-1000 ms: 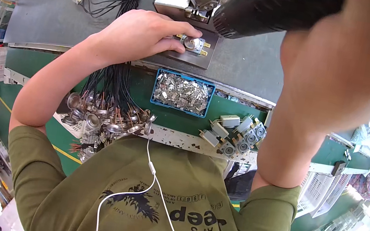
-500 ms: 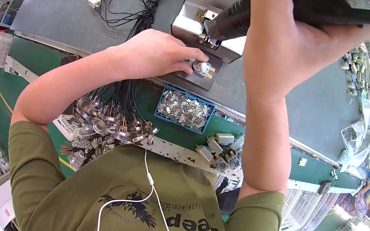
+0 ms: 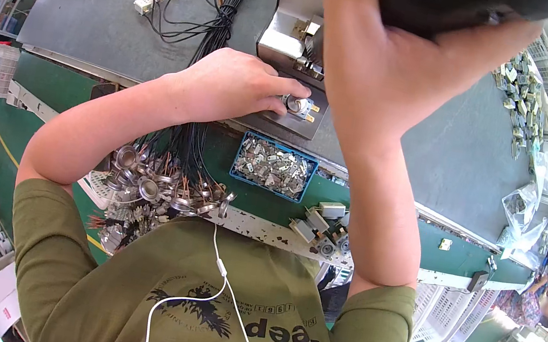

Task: Assembling electrical wiring harnesses by connecting wires to components and securing them using a powered screwdriver at a factory station.

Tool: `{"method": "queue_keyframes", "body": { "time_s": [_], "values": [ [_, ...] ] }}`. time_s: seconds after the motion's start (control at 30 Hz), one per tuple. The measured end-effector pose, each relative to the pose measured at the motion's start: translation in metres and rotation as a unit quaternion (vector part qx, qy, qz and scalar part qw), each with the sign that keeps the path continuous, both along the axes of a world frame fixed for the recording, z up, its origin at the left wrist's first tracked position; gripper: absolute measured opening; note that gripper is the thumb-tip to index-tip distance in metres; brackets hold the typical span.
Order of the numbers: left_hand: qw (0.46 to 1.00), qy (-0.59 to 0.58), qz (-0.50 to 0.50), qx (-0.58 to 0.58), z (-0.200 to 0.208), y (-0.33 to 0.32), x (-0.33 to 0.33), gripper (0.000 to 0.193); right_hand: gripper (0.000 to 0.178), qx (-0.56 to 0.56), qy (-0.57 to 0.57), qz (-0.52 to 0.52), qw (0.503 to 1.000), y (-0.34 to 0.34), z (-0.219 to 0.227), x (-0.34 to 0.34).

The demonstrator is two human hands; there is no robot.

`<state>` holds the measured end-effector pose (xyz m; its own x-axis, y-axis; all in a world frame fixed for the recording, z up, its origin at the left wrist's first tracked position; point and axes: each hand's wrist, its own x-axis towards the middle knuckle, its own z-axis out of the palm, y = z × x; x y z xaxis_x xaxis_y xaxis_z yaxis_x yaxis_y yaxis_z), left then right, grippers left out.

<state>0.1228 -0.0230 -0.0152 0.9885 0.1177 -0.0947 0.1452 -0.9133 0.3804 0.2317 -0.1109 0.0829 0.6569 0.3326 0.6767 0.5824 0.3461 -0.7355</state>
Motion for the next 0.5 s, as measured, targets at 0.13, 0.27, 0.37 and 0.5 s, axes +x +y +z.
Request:
{"method": "queue_keyframes", "body": {
  "time_s": [0.13,0.27,0.37,0.5],
  "values": [
    [1.000,-0.026,-0.005,0.004,-0.002,0.002,-0.004,0.036,0.030,-0.082,0.016,0.109,0.991,-0.003,0.013,0.010],
    [1.000,-0.026,0.003,0.003,-0.010,0.000,-0.007,0.035,0.019,0.041,0.019,0.116,0.992,-0.005,-0.001,0.009],
    [0.997,-0.079,0.008,-0.008,-0.014,0.000,-0.007,0.036,0.013,-0.061,0.005,0.085,0.994,-0.025,0.000,0.020],
    [0.999,-0.037,0.012,-0.033,-0.005,0.002,-0.003,0.035,0.018,0.008,-0.004,0.197,0.980,-0.041,-0.011,0.035]
  ]
}}
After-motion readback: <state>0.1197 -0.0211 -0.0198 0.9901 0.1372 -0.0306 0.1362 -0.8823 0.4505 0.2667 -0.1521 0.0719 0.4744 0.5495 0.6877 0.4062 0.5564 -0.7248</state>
